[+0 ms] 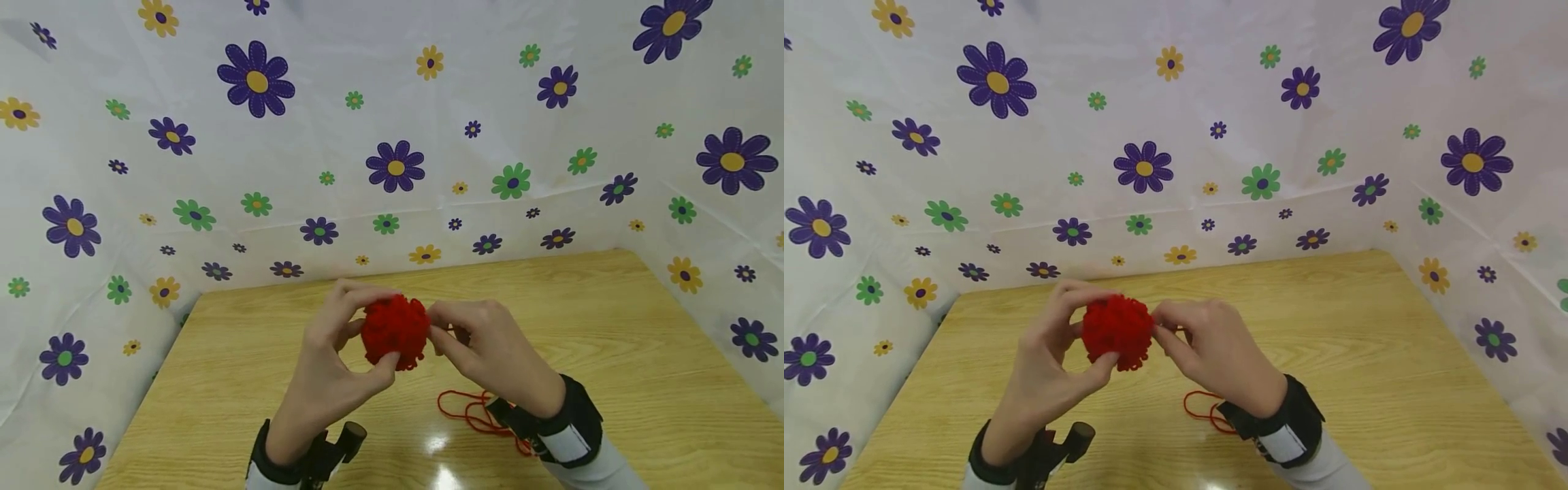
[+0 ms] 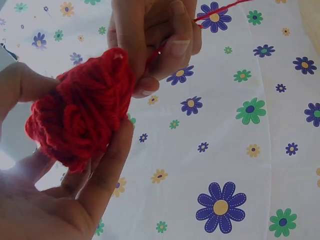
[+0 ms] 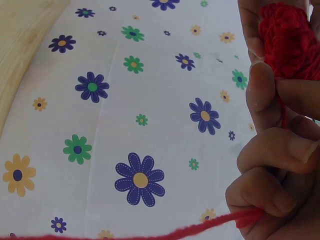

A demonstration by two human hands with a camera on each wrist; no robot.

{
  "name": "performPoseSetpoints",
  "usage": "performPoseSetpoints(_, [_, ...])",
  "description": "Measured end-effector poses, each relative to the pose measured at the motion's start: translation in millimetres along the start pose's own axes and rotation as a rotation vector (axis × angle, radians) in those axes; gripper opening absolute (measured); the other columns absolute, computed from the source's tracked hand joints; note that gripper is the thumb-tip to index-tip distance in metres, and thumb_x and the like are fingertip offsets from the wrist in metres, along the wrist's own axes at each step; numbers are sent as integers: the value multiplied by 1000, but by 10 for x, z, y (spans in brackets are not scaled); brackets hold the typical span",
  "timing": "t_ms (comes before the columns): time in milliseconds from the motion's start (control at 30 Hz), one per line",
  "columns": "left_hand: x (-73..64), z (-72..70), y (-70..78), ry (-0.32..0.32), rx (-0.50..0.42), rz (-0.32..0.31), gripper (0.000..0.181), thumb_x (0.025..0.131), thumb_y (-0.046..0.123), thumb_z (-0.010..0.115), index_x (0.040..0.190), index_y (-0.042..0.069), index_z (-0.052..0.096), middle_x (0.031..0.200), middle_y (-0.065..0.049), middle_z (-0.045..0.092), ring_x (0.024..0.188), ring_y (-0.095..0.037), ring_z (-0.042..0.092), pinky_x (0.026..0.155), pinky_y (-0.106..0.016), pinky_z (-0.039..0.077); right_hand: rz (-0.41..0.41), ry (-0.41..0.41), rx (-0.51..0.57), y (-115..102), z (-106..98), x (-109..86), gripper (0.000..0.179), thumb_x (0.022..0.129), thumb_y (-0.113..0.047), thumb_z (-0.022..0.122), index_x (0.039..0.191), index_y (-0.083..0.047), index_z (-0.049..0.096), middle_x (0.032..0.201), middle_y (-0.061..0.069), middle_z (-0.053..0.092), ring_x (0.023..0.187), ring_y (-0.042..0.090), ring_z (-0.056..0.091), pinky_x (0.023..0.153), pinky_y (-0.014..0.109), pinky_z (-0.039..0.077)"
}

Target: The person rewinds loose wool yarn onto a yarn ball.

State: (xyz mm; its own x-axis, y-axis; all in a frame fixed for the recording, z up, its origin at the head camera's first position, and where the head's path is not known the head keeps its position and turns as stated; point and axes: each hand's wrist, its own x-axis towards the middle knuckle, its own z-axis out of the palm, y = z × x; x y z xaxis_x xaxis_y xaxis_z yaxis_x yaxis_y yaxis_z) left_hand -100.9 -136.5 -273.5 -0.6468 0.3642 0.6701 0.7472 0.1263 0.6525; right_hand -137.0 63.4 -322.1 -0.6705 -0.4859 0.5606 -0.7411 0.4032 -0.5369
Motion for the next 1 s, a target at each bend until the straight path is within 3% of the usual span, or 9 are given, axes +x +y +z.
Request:
performPoseSetpoints(267, [26,-22,-52,132,6,9,53,62,-16,65,111,-6,48,105,-12,49,97,-24,52,72,-36,50,-2,4,-17,-32,34,24,11,89,-28,52,90,-23,62,64,-15,52,46,2,38,37,19,31])
performPoseSetpoints(600, [50,-51,-97,249,4,34,52,63,-18,64,111,-11,46,106,-16,48,95,-29,49,73,-38,50,-54,4,-39,-103,80,36,8,86,-26,58,88,-23,65,65,-17,51,45,2,33,38,16,28])
performPoseSetpoints(767, [52,-44,-104,264,43,33,52,63,-16,66,111,-9,48,105,-15,49,94,-28,49,73,-38,50,-70,-8,-43,-157,106,19,7,85,-26,58,88,-24,65,69,-20,54,48,-2,36,41,14,32])
performPoseSetpoints(1000, [50,-20,-131,224,109,37,53,61,-12,70,111,-6,51,105,-14,48,96,-25,50,69,-35,52,-77,3,-59,-195,74,-9,7,85,-27,58,87,-25,64,72,-23,54,48,-3,35,41,13,30])
